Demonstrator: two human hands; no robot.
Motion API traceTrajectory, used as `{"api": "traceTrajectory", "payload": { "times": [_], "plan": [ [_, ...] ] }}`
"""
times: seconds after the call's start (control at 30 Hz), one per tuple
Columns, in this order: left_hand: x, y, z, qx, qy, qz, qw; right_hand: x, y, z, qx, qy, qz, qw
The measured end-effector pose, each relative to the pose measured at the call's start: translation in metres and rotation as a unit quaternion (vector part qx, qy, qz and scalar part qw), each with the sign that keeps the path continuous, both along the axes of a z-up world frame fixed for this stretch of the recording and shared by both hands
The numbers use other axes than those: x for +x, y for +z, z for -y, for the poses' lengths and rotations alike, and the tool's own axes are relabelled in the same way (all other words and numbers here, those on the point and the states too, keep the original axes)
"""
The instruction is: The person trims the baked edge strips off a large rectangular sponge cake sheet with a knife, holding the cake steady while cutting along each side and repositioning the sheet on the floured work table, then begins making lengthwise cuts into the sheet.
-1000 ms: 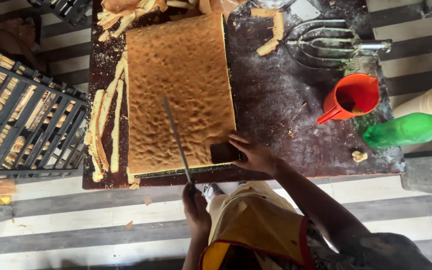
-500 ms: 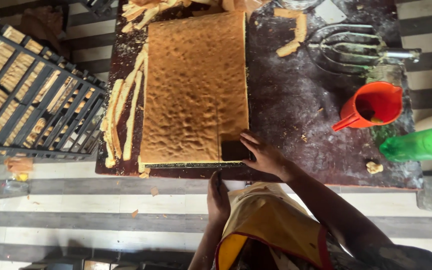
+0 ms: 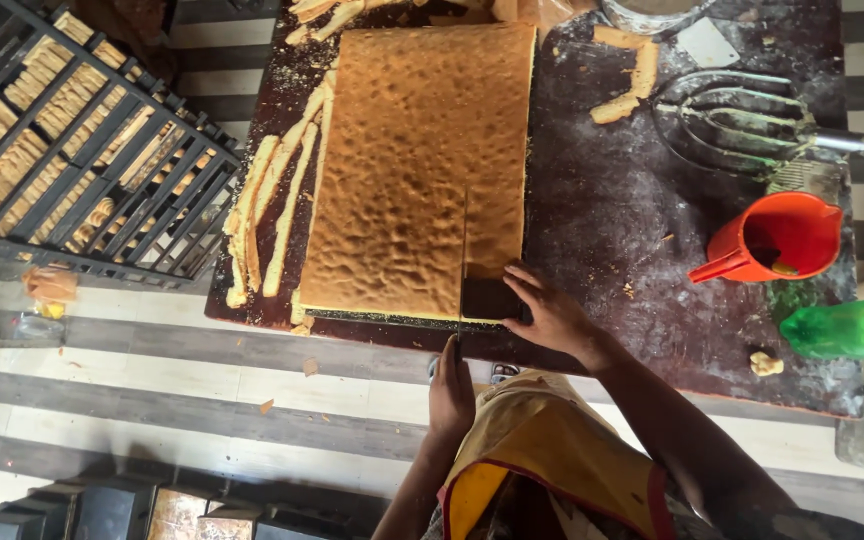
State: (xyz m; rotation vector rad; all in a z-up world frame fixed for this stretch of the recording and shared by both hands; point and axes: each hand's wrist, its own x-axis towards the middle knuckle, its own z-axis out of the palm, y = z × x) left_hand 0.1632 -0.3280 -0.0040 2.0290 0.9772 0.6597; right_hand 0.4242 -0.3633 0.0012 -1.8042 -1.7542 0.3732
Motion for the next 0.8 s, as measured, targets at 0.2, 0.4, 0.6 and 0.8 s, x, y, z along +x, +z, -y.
{"api": "traceTrajectory", "payload": {
  "times": [0.2, 0.4, 0.6, 0.8],
  "plan": [
    [-0.029, 0.007, 0.0, 0.083, 0.028, 0.117, 0.989, -0.008, 0.026, -0.016, 0.064, -0.023, -0.029, 0.997],
    [-0.043, 0.01, -0.009, 0.06, 0.07, 0.12, 0.989, -0.047, 0.028, -0.059, 0.083, 0.01, 0.056, 0.995],
    [-0.057, 0.005, -0.017, 0.063, 0.064, 0.102, 0.991, -0.055, 0.012, -0.064, 0.079, -0.007, 0.098, 0.992],
    [-0.073, 0.009, -0.033, 0.027, 0.052, 0.084, 0.995, -0.06, 0.013, -0.066, 0.063, -0.029, 0.114, 0.991]
  ]
}}
